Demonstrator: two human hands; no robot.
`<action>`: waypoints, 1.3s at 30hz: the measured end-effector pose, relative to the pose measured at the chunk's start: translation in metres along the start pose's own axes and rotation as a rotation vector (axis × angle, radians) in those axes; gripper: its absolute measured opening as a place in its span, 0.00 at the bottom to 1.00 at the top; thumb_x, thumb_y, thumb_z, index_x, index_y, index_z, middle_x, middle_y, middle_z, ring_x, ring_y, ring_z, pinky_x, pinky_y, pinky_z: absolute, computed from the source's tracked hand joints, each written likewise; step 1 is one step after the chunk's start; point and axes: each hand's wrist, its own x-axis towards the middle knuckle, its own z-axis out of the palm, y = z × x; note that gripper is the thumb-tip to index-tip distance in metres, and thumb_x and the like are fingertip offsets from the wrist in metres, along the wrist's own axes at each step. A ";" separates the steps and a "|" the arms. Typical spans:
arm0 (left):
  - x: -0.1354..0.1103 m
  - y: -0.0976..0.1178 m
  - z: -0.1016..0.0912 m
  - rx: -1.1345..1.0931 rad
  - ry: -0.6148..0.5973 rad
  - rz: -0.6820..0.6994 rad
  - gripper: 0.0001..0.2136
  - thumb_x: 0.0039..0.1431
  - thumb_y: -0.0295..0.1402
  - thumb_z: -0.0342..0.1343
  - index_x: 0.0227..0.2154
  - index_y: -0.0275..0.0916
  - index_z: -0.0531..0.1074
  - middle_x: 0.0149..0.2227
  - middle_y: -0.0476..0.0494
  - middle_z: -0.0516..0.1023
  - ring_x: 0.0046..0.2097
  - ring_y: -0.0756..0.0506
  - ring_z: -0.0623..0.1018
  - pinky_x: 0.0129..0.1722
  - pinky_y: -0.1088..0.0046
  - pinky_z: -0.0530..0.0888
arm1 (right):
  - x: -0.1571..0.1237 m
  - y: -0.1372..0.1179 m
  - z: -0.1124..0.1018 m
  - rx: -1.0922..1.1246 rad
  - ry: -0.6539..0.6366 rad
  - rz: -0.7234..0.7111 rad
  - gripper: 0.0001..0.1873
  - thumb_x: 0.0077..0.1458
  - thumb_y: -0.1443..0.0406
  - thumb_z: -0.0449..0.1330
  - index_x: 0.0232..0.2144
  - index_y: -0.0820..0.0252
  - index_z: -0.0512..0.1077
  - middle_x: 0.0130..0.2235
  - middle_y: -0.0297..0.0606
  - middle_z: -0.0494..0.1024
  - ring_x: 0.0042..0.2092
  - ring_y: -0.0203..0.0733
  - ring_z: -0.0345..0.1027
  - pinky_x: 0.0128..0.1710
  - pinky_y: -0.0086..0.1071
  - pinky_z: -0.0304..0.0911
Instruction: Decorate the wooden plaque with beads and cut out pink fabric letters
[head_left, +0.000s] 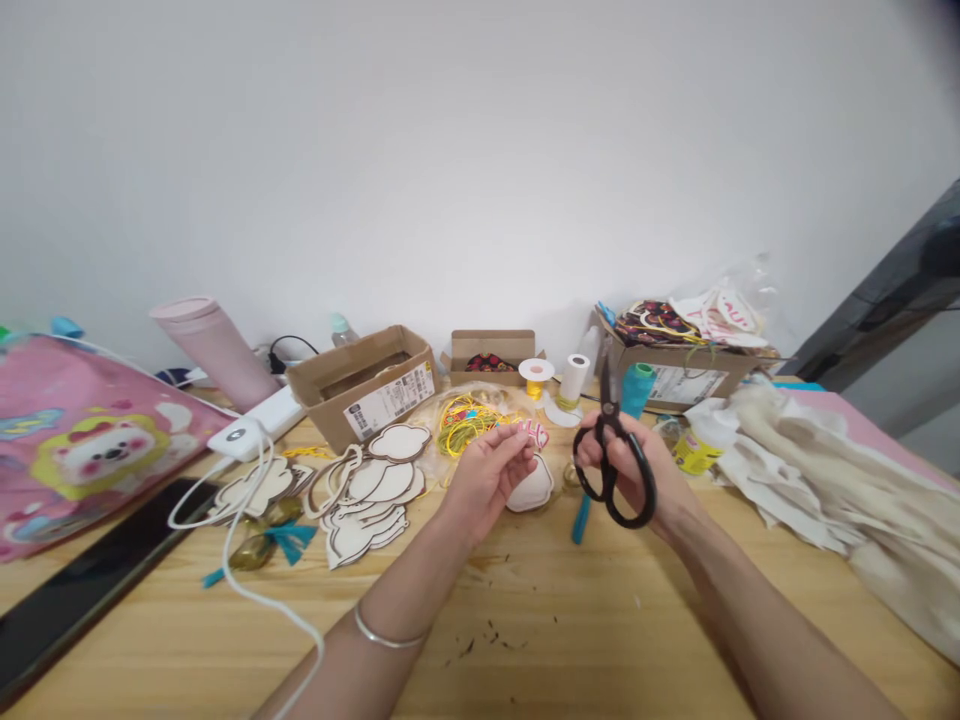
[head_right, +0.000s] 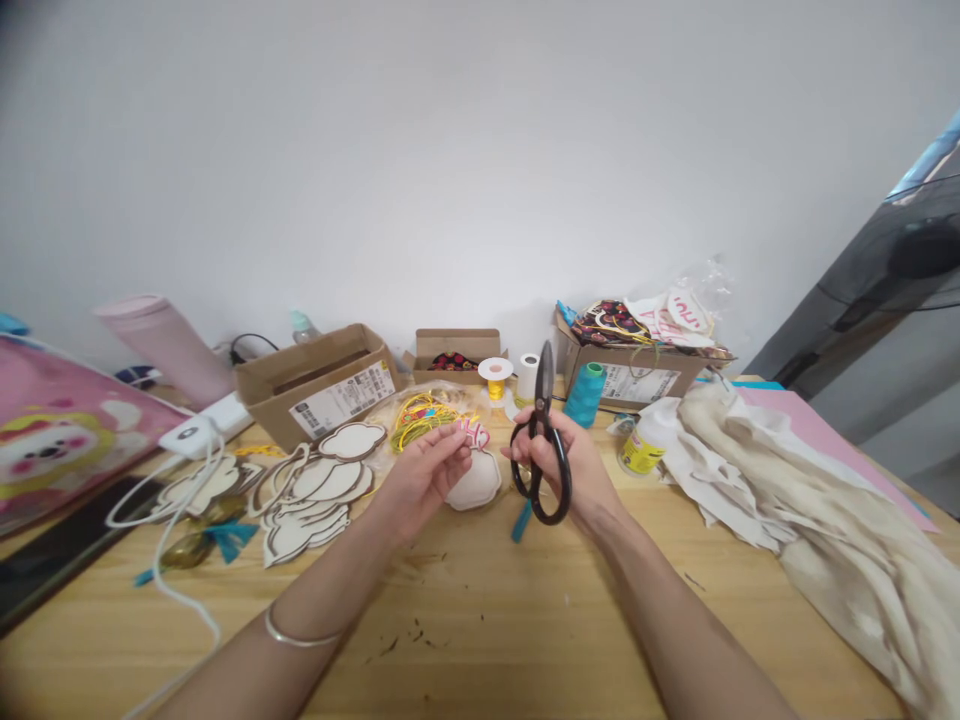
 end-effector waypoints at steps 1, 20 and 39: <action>0.000 0.000 0.000 0.004 -0.004 0.002 0.06 0.44 0.28 0.62 0.26 0.33 0.72 0.25 0.50 0.74 0.25 0.57 0.72 0.29 0.85 0.73 | 0.000 0.001 0.000 0.033 -0.013 -0.012 0.24 0.39 0.48 0.62 0.36 0.53 0.66 0.24 0.30 0.62 0.27 0.36 0.61 0.31 0.32 0.62; -0.002 0.002 0.001 0.130 -0.025 -0.009 0.04 0.44 0.28 0.61 0.26 0.33 0.75 0.27 0.48 0.76 0.28 0.56 0.74 0.28 0.85 0.73 | 0.004 -0.004 -0.019 -1.280 -0.125 -0.651 0.16 0.44 0.68 0.57 0.38 0.64 0.72 0.31 0.41 0.73 0.30 0.39 0.67 0.28 0.28 0.62; -0.002 0.000 0.000 0.136 -0.036 0.000 0.08 0.41 0.29 0.63 0.28 0.35 0.76 0.27 0.48 0.77 0.25 0.56 0.73 0.29 0.82 0.73 | 0.004 -0.007 -0.026 -1.333 -0.116 -0.567 0.16 0.44 0.67 0.57 0.38 0.60 0.73 0.28 0.38 0.73 0.28 0.36 0.66 0.27 0.26 0.60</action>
